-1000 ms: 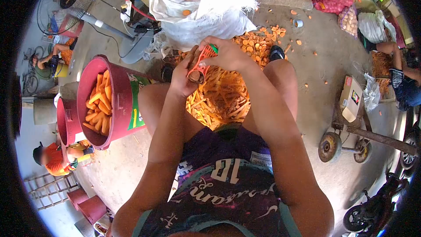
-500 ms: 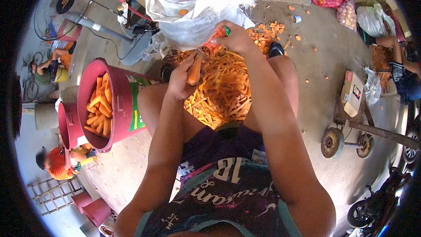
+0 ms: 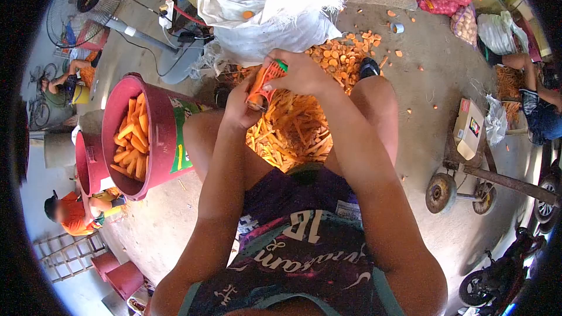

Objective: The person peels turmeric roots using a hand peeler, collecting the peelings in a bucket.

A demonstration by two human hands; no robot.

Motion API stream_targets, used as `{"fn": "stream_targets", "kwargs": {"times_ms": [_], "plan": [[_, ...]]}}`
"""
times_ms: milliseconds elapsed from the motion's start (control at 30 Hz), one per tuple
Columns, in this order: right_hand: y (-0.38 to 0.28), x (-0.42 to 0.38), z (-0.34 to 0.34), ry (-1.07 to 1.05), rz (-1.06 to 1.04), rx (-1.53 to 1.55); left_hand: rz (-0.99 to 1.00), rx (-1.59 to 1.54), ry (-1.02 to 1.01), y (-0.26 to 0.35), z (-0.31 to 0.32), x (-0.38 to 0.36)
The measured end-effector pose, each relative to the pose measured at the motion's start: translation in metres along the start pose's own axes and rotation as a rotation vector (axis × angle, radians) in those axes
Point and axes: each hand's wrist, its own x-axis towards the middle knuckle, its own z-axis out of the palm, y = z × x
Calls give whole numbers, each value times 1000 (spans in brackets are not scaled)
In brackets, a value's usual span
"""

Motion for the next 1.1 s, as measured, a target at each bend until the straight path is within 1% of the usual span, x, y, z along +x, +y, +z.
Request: {"fn": "stream_targets", "kwargs": {"times_ms": [33, 67, 100, 167, 200, 233, 267, 300, 333, 367, 400, 433, 467, 500, 533, 567, 600, 633, 667, 700, 733, 767, 800, 833, 867, 900, 967, 1000, 1067, 1100], "plan": [[-2, -2, 0, -34, -10, 68, 2, -38, -9, 2, 13, -2], [-3, -1, -4, -29, 62, 54, -1, -37, -13, 2, 21, -4], [2, 1, -6, -22, 64, 55, 1, -23, 19, 2, 27, -6], [13, 6, -12, 3, 88, 150, 1, -5, 49, 2, 24, -5], [19, 8, -19, 5, 89, 150, -14, 22, -34, 0, 10, -1], [23, 9, -27, 79, 123, 121, -28, 49, -116, 2, 9, -2], [28, 12, -34, 153, 156, 92, -28, 50, -118, 2, 10, -4], [30, 15, -41, 154, 156, 93, -34, 91, -45, 5, 22, -13], [33, 19, -46, 189, 244, 35, -39, 132, 28, 8, 30, -18], [36, 21, -49, 223, 332, -24, -40, 133, 28, 8, 25, -18], [33, 19, -48, 224, 331, -24, -38, 93, -38, 9, 14, -16], [28, 16, -44, 236, 233, -17, -33, 53, -104, 6, 1, -12], [22, 12, -38, 242, 133, -11, -27, 49, -101, 1, -11, -3], [15, 8, -29, 231, 127, -15, -18, 21, -45, -4, -25, 9], [8, 2, -17, 155, 15, -13, -8, -8, 10, -3, -26, 12], [0, -3, -7, 82, -95, -9, -2, -11, 14, -4, -26, 13], [-4, -7, 0, 44, -105, 27, 19, -16, 21, -3, -11, 9], [-5, -6, -2, 45, -105, 28, 36, -20, 27, -1, 9, 3], [-5, -5, -7, 47, -81, 28, 13, -31, 70, 5, 35, -11], [-3, -4, -12, 51, -56, 30, 5, -26, 68, 3, 24, -8], [6, 1, -17, 86, -100, 11, -19, -29, -68, 2, 8, -3], [15, 5, -24, 92, -97, 12, -42, -34, -202, -1, -7, 3], [21, 8, -31, 143, -15, 2, -45, -32, -203, 0, -2, 0], [23, 11, -38, 193, 66, -8, -59, 25, -137, 1, 9, -4], [24, 12, -46, 207, 192, -82, -71, 83, -71, 4, 17, -9], [30, 15, -49, 209, 191, -82, -71, 84, -72, 5, 18, -12], [41, 21, -51, 254, 287, -25, -91, 140, 23, 9, 18, -17], [34, 19, -49, 254, 287, -24, -91, 141, 24, 7, 11, -14], [6, 9, -37, 175, 184, 27, 22, 80, 21, 1, -7, -3], [-1, 2, -24, 166, 181, 24, 27, 73, 26, 2, -1, -3]]}}
